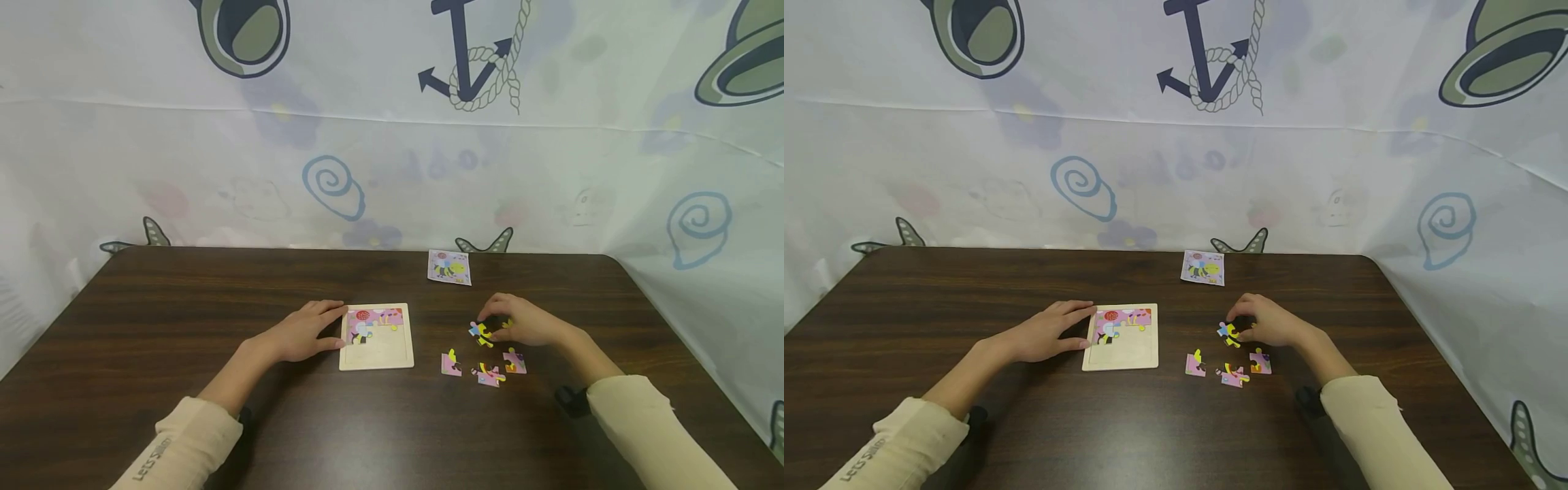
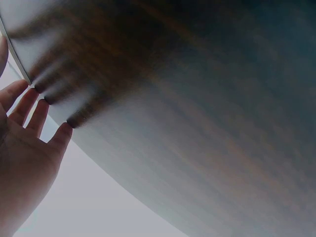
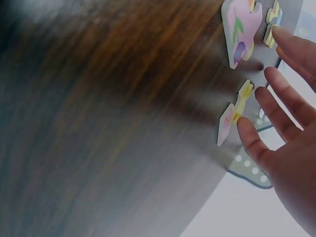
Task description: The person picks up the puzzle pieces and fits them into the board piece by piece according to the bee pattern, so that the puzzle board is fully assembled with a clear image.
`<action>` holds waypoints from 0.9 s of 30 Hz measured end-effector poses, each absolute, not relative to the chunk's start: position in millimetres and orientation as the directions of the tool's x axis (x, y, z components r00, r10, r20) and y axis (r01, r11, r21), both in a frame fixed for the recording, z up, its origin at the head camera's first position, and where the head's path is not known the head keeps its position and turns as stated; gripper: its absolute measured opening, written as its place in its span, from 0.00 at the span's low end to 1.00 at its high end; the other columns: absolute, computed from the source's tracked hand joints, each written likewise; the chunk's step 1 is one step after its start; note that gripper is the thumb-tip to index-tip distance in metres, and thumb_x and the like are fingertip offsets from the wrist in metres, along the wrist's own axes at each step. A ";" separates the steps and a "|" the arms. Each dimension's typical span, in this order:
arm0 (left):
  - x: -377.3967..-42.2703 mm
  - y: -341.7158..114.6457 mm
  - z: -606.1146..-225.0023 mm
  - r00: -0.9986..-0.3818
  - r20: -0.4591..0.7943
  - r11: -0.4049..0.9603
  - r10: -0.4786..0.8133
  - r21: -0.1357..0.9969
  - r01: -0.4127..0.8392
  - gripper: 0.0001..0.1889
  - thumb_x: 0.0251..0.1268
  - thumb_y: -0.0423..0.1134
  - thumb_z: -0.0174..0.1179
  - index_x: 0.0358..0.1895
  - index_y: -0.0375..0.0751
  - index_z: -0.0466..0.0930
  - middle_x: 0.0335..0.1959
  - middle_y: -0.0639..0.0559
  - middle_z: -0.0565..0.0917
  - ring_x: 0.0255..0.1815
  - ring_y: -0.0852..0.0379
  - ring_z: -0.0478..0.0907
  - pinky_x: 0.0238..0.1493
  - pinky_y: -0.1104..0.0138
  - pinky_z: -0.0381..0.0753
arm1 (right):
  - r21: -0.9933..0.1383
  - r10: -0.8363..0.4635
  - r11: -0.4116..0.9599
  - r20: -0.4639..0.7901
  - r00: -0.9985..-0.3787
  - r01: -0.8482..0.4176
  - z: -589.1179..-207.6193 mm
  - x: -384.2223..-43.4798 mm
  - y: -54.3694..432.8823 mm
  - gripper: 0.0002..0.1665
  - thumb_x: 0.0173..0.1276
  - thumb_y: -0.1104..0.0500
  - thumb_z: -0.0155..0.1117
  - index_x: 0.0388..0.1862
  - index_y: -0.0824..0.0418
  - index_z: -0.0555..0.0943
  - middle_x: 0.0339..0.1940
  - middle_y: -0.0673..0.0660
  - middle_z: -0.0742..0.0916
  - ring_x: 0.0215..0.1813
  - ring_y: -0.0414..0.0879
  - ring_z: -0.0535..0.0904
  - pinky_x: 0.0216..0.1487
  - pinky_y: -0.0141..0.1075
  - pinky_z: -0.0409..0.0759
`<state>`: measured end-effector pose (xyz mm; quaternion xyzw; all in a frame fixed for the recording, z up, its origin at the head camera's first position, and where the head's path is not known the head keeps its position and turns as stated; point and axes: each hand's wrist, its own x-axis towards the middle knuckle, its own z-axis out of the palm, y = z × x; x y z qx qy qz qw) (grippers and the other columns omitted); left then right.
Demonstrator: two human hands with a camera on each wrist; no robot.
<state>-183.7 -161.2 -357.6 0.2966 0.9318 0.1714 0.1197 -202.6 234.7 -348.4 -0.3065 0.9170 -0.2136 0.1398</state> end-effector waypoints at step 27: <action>-183.6 -160.6 -361.0 -0.799 -0.110 0.764 0.592 0.391 0.513 0.33 0.62 0.47 0.57 0.67 0.34 0.60 0.65 0.37 0.61 0.65 0.38 0.56 0.60 0.44 0.58 | -0.475 -0.607 0.713 -0.050 -0.793 -0.516 -359.6 -202.4 235.5 0.12 0.56 0.59 0.69 0.39 0.58 0.81 0.45 0.56 0.77 0.50 0.56 0.69 0.49 0.54 0.68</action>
